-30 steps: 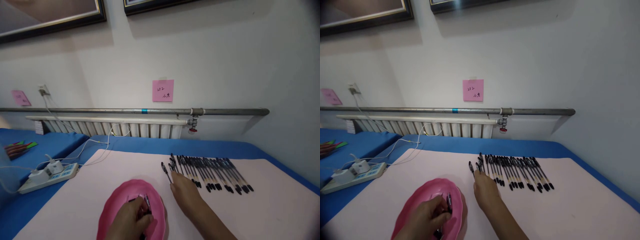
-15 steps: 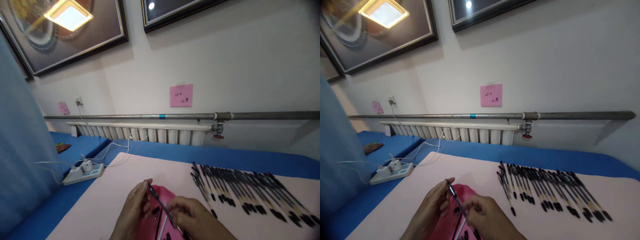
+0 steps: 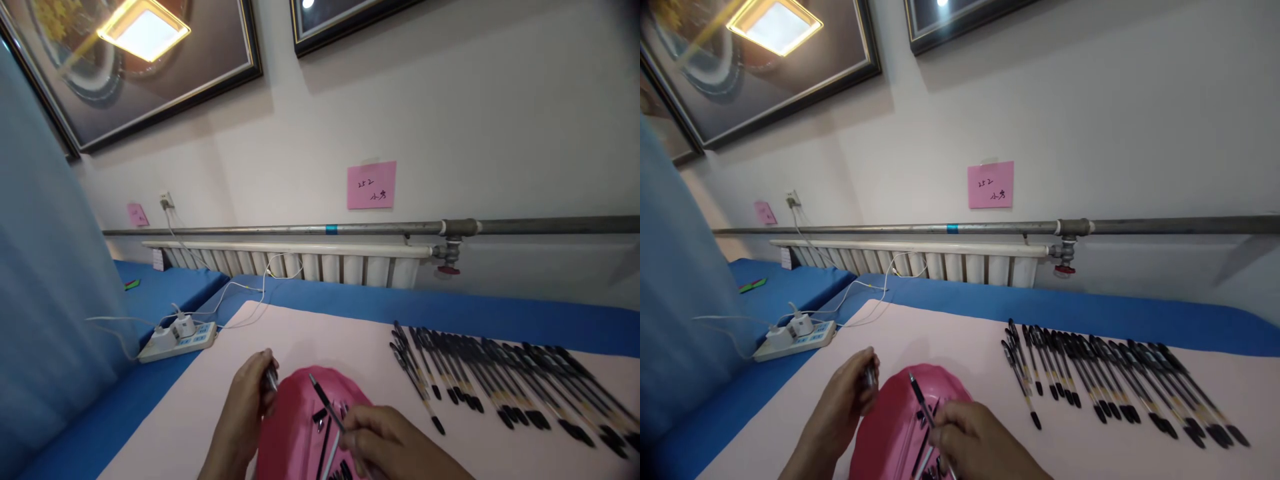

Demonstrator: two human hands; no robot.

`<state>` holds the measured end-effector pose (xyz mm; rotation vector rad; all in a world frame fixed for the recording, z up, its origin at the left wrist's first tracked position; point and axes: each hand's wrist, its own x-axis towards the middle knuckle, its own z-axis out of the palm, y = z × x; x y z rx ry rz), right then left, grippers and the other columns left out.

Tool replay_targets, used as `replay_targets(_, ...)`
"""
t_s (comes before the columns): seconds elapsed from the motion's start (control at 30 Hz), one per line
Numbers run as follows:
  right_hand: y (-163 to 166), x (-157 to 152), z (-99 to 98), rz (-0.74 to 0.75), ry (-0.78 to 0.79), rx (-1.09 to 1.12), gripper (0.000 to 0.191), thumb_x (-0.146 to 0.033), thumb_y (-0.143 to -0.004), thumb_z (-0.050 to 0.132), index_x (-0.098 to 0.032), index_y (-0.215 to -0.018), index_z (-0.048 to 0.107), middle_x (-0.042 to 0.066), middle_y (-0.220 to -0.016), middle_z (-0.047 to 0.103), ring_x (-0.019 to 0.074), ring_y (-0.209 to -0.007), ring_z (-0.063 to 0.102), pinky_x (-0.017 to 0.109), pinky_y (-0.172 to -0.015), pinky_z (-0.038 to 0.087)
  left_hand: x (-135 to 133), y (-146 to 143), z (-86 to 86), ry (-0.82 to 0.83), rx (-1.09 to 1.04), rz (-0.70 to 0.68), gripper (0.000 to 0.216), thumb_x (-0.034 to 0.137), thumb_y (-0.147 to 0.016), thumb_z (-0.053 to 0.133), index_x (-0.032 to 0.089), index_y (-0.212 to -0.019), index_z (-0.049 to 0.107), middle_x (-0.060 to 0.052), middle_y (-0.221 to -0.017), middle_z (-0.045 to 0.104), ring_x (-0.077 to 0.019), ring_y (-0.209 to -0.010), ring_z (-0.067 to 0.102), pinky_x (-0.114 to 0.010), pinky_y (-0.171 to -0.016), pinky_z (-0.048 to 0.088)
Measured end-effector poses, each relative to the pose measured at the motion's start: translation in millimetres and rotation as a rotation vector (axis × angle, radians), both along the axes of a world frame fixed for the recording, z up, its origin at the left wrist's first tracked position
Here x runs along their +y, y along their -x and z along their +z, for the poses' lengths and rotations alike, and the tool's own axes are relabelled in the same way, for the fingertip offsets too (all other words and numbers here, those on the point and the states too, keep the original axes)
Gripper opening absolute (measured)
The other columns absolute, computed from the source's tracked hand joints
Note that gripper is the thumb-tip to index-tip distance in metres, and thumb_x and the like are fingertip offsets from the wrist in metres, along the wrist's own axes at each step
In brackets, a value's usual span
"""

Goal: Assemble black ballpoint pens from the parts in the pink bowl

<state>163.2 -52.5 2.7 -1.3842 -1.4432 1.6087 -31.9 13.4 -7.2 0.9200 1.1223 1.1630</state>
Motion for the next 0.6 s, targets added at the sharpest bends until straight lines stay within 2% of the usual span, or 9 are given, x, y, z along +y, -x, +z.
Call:
replay_targets(0.13,-5.8,4.1,7.1,-0.021,-0.022,-0.016,0.019,-0.020,-0.076,0.047,-0.019,-0.057,0.047,-0.006,-0.048,0.044,0.0067,-0.044,0.036,0.020,-0.047,0.026,-3.5,-9.2,-6.6,-0.069,0.520,-0.186,0.027,0.035,-0.068,0.062,0.017,-0.050,0.050,0.005,-0.043,0.042,-0.0085,-0.041,0.036,-0.021,-0.042,0.023)
replay_targets(0.2,-5.7,3.8,7.0,-0.012,-0.001,0.010,0.018,-0.021,-0.076,0.047,-0.019,-0.058,0.048,-0.006,-0.049,0.045,0.0059,-0.042,0.034,0.020,-0.046,0.024,-4.8,-13.0,-7.8,-0.128,0.626,-0.204,0.017,0.026,-0.063,0.066,0.016,-0.052,0.057,0.004,-0.047,0.047,-0.0096,-0.047,0.041,-0.021,-0.047,0.026)
replay_targets(0.23,-5.1,3.4,6.1,-0.011,0.015,0.029,0.016,-0.023,-0.075,0.047,-0.019,-0.060,0.049,-0.006,-0.050,0.047,0.0056,-0.041,0.034,0.021,-0.045,0.024,-5.9,-14.5,-7.1,-0.129,0.603,-0.210,0.013,0.027,-0.064,0.066,0.016,-0.058,0.062,0.004,-0.047,0.047,-0.0095,-0.047,0.040,-0.021,-0.047,0.026)
replay_targets(0.3,-3.7,2.7,2.7,-0.012,0.046,0.076,0.013,-0.025,-0.074,0.047,-0.019,-0.063,0.051,-0.006,-0.051,0.048,0.0053,-0.039,0.033,0.021,-0.044,0.023,-9.6,-17.3,-3.5,-0.068,0.396,-0.241,0.021,0.036,-0.070,0.063,0.016,-0.072,0.066,0.006,-0.048,0.043,-0.0078,-0.043,0.034,-0.021,-0.044,0.023)
replay_targets(0.4,-2.5,3.3,-4.2,0.001,0.074,0.179,0.014,-0.031,-0.072,0.048,-0.019,-0.067,0.053,-0.005,-0.052,0.051,0.0052,-0.038,0.032,0.021,-0.043,0.022,-17.4,-23.1,2.9,0.071,-0.061,-0.346,0.035,0.046,-0.076,0.059,0.016,-0.091,0.066,0.007,-0.053,0.038,-0.0046,-0.041,0.024,-0.020,-0.040,0.017)
replay_targets(0.47,-2.7,4.7,-8.6,0.034,0.082,0.257,0.017,-0.035,-0.070,0.051,-0.018,-0.068,0.054,-0.005,-0.053,0.053,0.0054,-0.039,0.034,0.021,-0.043,0.020,-21.6,-27.1,4.6,0.136,-0.268,-0.383,0.035,0.043,-0.075,0.063,0.014,-0.096,0.065,0.007,-0.056,0.038,-0.0029,-0.042,0.022,-0.019,-0.040,0.015)
replay_targets(0.6,-2.1,7.1,-14.8,0.091,0.118,0.375,0.020,-0.038,-0.066,0.056,-0.018,-0.067,0.055,-0.003,-0.051,0.054,0.0067,-0.042,0.039,0.021,-0.044,0.021,-24.2,-30.8,2.5,0.149,-0.444,-0.370,0.028,0.032,-0.074,0.067,0.011,-0.093,0.066,0.009,-0.052,0.030,-0.0015,-0.042,0.021,-0.016,-0.039,0.014)
